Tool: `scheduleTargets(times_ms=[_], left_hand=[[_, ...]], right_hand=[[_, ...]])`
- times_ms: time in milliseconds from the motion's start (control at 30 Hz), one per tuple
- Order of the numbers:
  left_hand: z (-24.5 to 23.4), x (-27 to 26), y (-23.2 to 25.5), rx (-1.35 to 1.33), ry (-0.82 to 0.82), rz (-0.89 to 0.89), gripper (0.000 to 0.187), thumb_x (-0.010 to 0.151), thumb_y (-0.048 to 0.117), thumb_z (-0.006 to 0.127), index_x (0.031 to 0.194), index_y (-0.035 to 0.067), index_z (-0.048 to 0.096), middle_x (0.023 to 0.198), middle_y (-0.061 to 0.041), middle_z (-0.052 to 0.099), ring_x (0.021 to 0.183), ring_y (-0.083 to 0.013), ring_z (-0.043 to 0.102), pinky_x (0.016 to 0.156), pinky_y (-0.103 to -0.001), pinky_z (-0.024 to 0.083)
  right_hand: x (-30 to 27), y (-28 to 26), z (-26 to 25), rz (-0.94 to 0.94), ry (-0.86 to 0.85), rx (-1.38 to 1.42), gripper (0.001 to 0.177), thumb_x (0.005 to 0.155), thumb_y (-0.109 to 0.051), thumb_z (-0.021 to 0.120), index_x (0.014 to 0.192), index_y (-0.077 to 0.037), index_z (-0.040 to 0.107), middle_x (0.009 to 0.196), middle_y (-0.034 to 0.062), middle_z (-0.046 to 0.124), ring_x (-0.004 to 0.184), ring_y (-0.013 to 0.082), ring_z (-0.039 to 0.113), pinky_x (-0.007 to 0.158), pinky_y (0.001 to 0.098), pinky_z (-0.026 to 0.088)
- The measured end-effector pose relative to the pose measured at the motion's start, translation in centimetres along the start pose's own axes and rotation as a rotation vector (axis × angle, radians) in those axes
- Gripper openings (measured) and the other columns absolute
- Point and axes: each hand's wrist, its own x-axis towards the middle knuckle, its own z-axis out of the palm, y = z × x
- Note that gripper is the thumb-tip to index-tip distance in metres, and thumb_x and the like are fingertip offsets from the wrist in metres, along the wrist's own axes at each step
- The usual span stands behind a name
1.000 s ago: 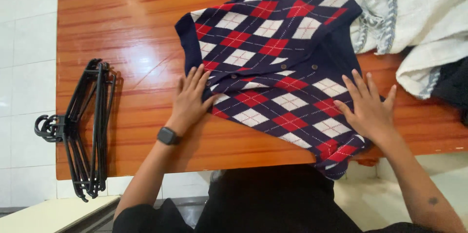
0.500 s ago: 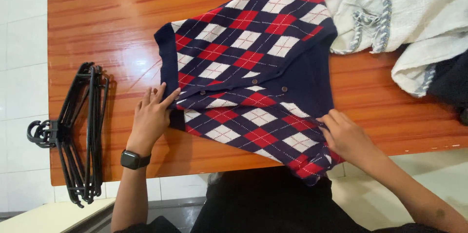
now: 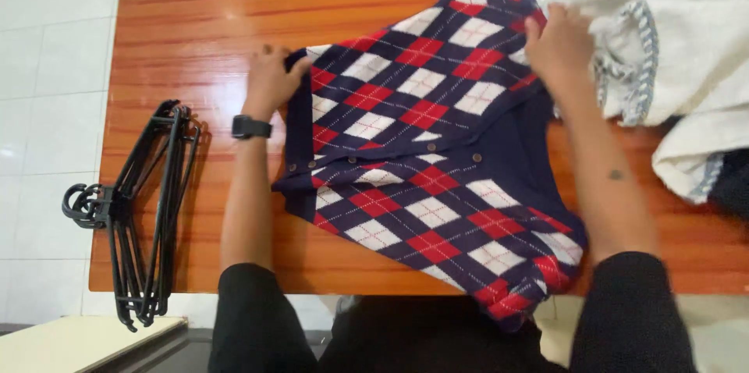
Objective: Smoothing and buttoning a diamond-patterned cardigan on a wooden table
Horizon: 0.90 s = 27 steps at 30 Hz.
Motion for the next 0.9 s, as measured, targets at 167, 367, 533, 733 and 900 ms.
scheduleTargets(times_ms=[167,367,533,733,900], left_hand=[[1.4,0.7,3.2,-0.383,0.219,0.142,0.022,0.104,0.021,0.062,0.097,0.005,0.049,0.088,-0.018,0.057,0.080,-0.0399,0.056,0.071,-0.049,0.041],[1.4,2.4,5.1,-0.368,0.259,0.033,0.027,0.107,0.030,0.059,0.097,0.011,0.042,0.079,-0.015,0.061,0.073,-0.0432,0.060,0.061,-0.051,0.040],[1.2,1.6,7.3,-0.271,0.249,0.081,0.032,0.108,0.036,0.054,0.102,0.006,0.048,0.101,-0.018,0.056,0.089,-0.0426,0.059,0.068,-0.054,0.046],[-5.6,-8.0,9.5,-0.161,0.184,0.220,0.029,0.102,0.023,0.064,0.114,-0.001,0.053,0.108,-0.025,0.052,0.102,-0.0443,0.050,0.090,-0.053,0.040],[-5.2,-17.5,10.3,-0.187,0.021,0.198,0.029,0.102,0.027,0.064,0.111,0.001,0.055,0.111,-0.019,0.053,0.096,-0.0395,0.048,0.086,-0.051,0.043]], right_hand=[[-1.1,1.0,3.8,0.016,0.123,-0.048,0.032,0.109,-0.036,0.060,0.115,-0.005,0.059,0.100,0.0217,0.068,0.085,0.0469,0.066,0.060,0.0605,0.051],[-3.2,6.8,2.0,-0.117,0.433,-0.439,0.021,0.110,-0.037,0.068,0.116,-0.017,0.063,0.094,0.0018,0.067,0.064,0.0235,0.069,0.042,0.0408,0.050],[-6.4,3.5,-2.7,-0.219,0.549,-0.616,0.039,0.096,-0.047,0.083,0.120,-0.023,0.065,0.107,0.0019,0.058,0.093,0.0227,0.058,0.068,0.0362,0.049],[-19.8,-1.1,-9.0,-0.261,0.343,-0.149,0.026,0.109,-0.039,0.072,0.110,-0.014,0.066,0.103,0.0127,0.057,0.096,0.0335,0.059,0.078,0.0438,0.046],[-28.7,1.0,-8.5,0.002,-0.195,-0.097,0.058,0.093,-0.065,0.061,0.130,-0.021,0.066,0.091,0.0024,0.065,0.095,0.0316,0.064,0.076,0.0495,0.048]])
